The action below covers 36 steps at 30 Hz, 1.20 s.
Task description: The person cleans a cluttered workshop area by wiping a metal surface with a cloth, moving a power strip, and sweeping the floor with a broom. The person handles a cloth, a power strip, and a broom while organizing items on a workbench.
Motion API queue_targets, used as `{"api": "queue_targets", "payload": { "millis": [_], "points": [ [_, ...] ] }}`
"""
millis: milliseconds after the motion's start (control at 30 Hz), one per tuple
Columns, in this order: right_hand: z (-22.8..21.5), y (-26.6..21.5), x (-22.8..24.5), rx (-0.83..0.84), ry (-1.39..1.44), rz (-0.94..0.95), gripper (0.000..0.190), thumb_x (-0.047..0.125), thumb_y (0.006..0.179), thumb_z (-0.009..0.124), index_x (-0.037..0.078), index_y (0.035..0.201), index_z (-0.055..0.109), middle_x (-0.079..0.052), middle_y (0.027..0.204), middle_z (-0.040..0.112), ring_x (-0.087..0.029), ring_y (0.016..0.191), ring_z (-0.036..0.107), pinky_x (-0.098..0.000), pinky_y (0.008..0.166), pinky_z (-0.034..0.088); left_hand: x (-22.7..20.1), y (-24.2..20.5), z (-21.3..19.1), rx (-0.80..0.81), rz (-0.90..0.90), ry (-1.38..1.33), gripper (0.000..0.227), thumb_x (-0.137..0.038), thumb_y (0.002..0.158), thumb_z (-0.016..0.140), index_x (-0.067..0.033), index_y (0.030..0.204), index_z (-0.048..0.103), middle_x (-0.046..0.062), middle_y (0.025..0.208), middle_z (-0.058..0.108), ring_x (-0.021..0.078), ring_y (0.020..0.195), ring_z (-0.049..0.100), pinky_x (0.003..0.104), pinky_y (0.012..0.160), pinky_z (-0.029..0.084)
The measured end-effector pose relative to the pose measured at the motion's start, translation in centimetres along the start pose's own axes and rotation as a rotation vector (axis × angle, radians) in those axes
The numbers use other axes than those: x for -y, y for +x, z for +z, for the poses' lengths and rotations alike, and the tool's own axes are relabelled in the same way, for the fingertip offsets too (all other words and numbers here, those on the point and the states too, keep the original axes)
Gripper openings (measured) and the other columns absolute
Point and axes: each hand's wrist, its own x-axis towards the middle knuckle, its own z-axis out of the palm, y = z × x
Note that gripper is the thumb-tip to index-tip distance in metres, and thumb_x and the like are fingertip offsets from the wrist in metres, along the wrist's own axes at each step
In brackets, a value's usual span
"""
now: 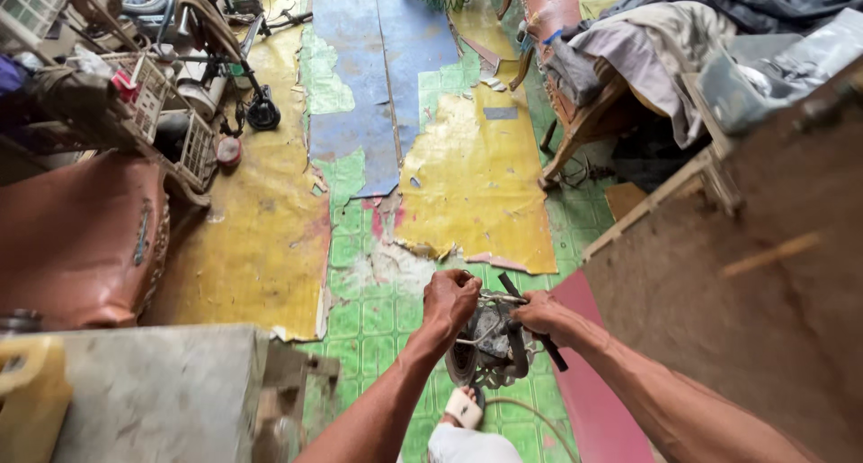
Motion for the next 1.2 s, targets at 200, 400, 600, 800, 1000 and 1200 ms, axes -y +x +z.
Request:
{"api": "queue_targets", "payload": {
  "millis": [200, 400, 600, 800, 1000, 1200],
  "points": [
    [-6.5, 8.8, 4.1, -0.011, 0.067, 0.037, 0.021, 0.023, 0.093, 0.070, 0.007, 0.106, 0.070, -0.003, 0.070, 0.058, -0.014, 0.057, 0.050, -0.0334, 0.050, 0.040, -7.3, 10.0, 0.1, -0.032, 0.061, 0.046, 0.038, -0.032, 0.086, 0.070, -0.0010, 0.107, 0.077, 0.018, 0.101, 0.078, 0.0264, 0.092, 0.076, 0.041, 0.088, 0.059],
    [-13.6, 17.4, 7.5, -0.064, 0.185, 0.083, 0.023, 0.020, 0.091, 0.070, 0.005, 0.108, 0.072, -0.004, 0.070, 0.059, -0.016, 0.057, 0.052, -0.0341, 0.049, 0.042, -13.7, 22.1, 0.3, 0.081, 0.128, 0.140, 0.039, -0.032, 0.089, 0.067, 0.0037, 0.102, 0.078, 0.021, 0.100, 0.079, 0.0300, 0.092, 0.076, 0.042, 0.088, 0.058],
    [-19.5, 23.7, 9.4, -0.147, 0.239, 0.188, 0.025, 0.019, 0.090, 0.070, 0.006, 0.111, 0.072, -0.005, 0.075, 0.062, -0.016, 0.065, 0.055, -0.0352, 0.056, 0.044, -19.3, 32.2, 1.2, 0.134, 0.144, 0.179, 0.037, -0.032, 0.087, 0.071, 0.0005, 0.104, 0.076, 0.022, 0.101, 0.077, 0.0302, 0.093, 0.076, 0.040, 0.087, 0.058],
    [-26.0, 30.4, 8.3, -0.213, 0.352, 0.215, 0.021, 0.018, 0.090, 0.069, 0.004, 0.106, 0.068, -0.006, 0.073, 0.058, -0.017, 0.064, 0.051, -0.0369, 0.055, 0.041, -23.2, 39.7, 3.3, 0.178, 0.133, 0.236, 0.036, -0.031, 0.086, 0.070, 0.0008, 0.101, 0.078, 0.022, 0.097, 0.080, 0.0303, 0.092, 0.078, 0.041, 0.087, 0.058],
    [-31.1, 38.8, 5.9, -0.251, 0.304, 0.222, 0.028, 0.021, 0.090, 0.069, 0.000, 0.108, 0.068, -0.006, 0.069, 0.056, -0.018, 0.059, 0.052, -0.0374, 0.053, 0.041, -26.6, 46.9, 6.2, 0.182, 0.121, 0.207, 0.035, -0.030, 0.085, 0.071, -0.0026, 0.105, 0.078, 0.018, 0.102, 0.078, 0.0288, 0.097, 0.077, 0.039, 0.090, 0.058],
    [-34.1, 47.4, 1.3, -0.338, 0.255, 0.275, 0.076, 0.022, 0.086, 0.075, 0.007, 0.154, 0.044, -0.006, 0.087, 0.067, -0.018, 0.073, 0.060, -0.0367, 0.064, 0.048, -27.2, 53.9, 9.9, 0.157, 0.165, 0.258, 0.035, -0.031, 0.085, 0.072, -0.0018, 0.103, 0.079, 0.020, 0.100, 0.078, 0.0299, 0.098, 0.076, 0.039, 0.091, 0.057]
  ]
}}
